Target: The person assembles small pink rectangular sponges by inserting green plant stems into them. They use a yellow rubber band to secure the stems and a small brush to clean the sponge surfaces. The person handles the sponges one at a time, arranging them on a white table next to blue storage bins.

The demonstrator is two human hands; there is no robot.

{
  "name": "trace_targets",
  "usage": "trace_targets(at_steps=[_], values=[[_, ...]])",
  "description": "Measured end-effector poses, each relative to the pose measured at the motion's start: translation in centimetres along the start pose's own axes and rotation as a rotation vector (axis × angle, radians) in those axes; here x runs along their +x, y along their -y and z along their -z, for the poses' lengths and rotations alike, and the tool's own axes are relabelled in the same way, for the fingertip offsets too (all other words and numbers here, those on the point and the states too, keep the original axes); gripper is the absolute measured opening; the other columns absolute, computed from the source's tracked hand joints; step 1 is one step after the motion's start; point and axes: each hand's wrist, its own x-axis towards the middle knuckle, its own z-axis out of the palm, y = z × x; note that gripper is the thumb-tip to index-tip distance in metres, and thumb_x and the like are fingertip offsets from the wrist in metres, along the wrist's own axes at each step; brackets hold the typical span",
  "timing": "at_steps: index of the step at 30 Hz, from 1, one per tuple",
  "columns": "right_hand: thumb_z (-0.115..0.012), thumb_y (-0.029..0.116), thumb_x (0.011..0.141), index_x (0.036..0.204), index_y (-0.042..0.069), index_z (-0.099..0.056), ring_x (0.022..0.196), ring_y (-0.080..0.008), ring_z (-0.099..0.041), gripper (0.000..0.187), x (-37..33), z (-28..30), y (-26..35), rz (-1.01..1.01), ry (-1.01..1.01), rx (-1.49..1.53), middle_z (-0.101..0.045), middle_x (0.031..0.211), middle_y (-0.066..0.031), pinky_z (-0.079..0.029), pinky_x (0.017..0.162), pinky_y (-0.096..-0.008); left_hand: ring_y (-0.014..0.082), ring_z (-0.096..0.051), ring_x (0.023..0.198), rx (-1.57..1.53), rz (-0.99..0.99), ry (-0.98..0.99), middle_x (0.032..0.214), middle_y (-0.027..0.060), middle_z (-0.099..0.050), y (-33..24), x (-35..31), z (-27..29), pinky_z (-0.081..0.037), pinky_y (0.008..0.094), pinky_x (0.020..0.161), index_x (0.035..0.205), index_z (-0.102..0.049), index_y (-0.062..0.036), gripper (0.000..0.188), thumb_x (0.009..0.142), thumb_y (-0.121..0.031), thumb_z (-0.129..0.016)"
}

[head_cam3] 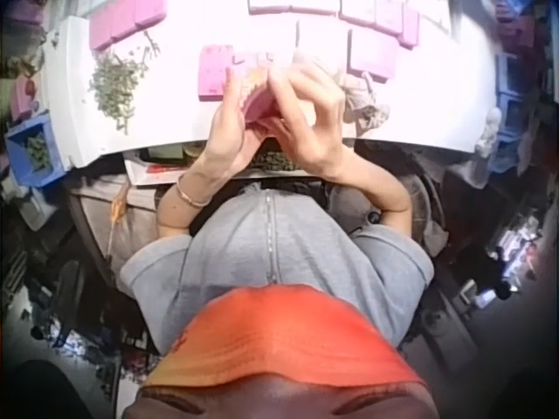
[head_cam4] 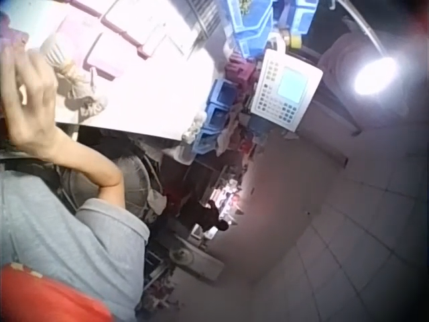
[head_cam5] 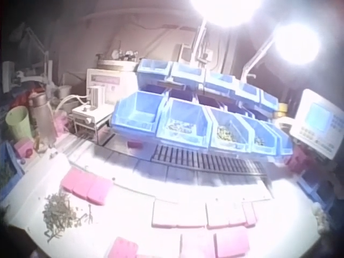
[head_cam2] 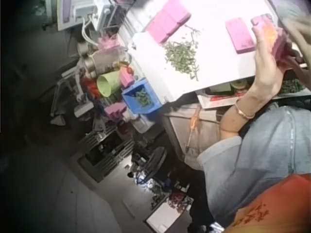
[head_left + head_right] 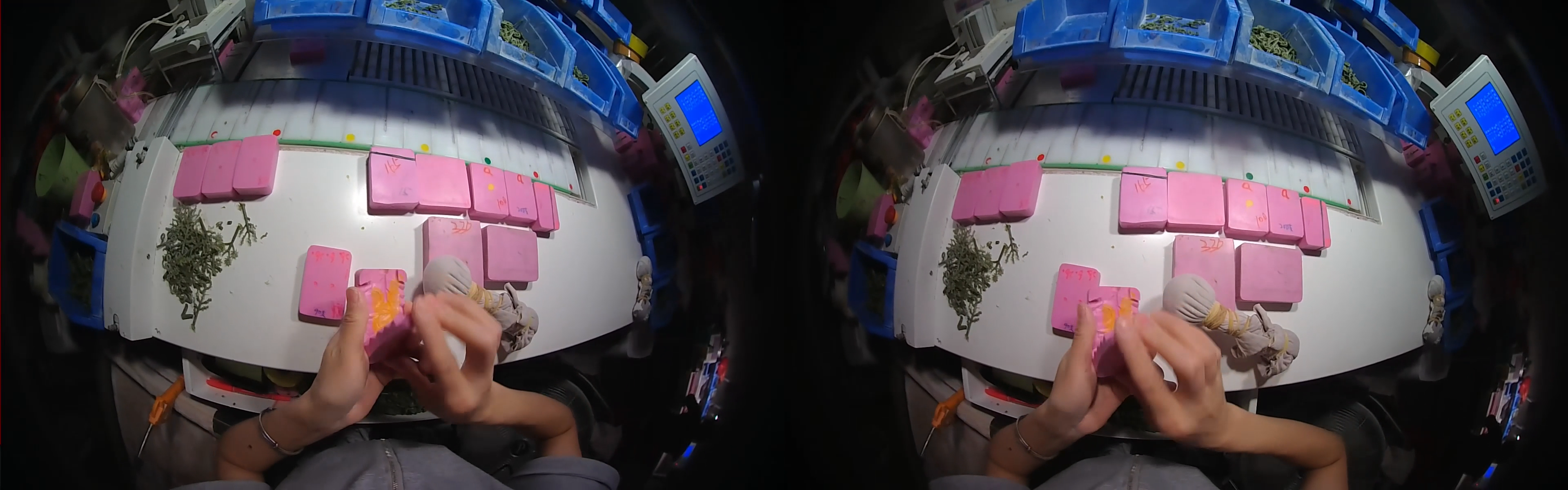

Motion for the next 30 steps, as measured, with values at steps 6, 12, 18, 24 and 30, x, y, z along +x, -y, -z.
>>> trace_targets(at_steps=[6,12,18,24,30], values=[[-0.066,0.005,0.065,0.094,-0.004,-0.066,0.075,-0.0237,-0.06,0.031,-4.0,0.0,0.8,0.335,-0.058,0.15,-0.057,0.082,-0.0082,-0.05,0.069,-0.0323,0.0206,-0.057,0.07,-0.064,-0.056,-0.047,0.084,0.0092,-0.054,-0.5,0.9,0.0,-0.05,0.036,0.067,0.111,-0.044,0.002,0.068,0.092,-0.06,-0.022],[-0.068,0.004,0.069,0.099,-0.005,-0.064,0.07,-0.0232,-0.06,0.031,-2.0,2.0,1.5,-0.091,0.165,0.34,-0.06,0.077,-0.0096,-0.048,0.061,-0.0306,0.0157,-0.051,0.062,0.371,-0.582,-0.191,0.079,0.0066,-0.049,-0.8,1.5,1.1,-0.047,0.0308,0.059,0.113,-0.043,0.0058,0.075,0.09,-0.063,-0.025],[-0.065,0.005,0.078,0.109,0.003,-0.059,0.073,-0.0148,-0.055,0.031,-0.3,1.7,0.2,-0.675,0.183,0.764,-0.058,0.088,-0.0063,-0.042,0.058,-0.0237,0.0243,-0.053,0.087,1.422,-1.202,-0.105,0.105,0.0162,-0.048,-0.2,0.7,2.4,-0.044,0.0344,0.077,0.119,-0.046,0.0064,0.086,0.079,-0.069,-0.043],[-0.066,0.003,0.067,0.095,-0.001,-0.063,0.067,-0.0232,-0.056,0.029,0.4,2.6,0.3,-0.133,0.153,0.304,-0.057,0.081,-0.0101,-0.046,0.058,-0.03,0.0165,-0.058,0.093,0.639,-0.181,0.149,0.106,0.0145,-0.058,-2.2,0.0,0.9,-0.046,0.0283,0.083,0.126,-0.04,0.0077,0.069,0.095,-0.053,-0.028],[-0.067,0.01,0.075,0.096,-0.004,-0.063,0.069,-0.0208,-0.06,0.025,-1.7,1.2,2.2,0.18,0.238,0.207,-0.06,0.083,-0.0098,-0.048,0.057,-0.0271,0.0152,-0.059,0.072,0.178,0.003,0.064,0.083,0.0093,-0.059,-1.4,1.0,0.9,-0.05,0.0267,0.065,0.107,-0.053,0.0042,0.062,0.097,-0.05,-0.024]])
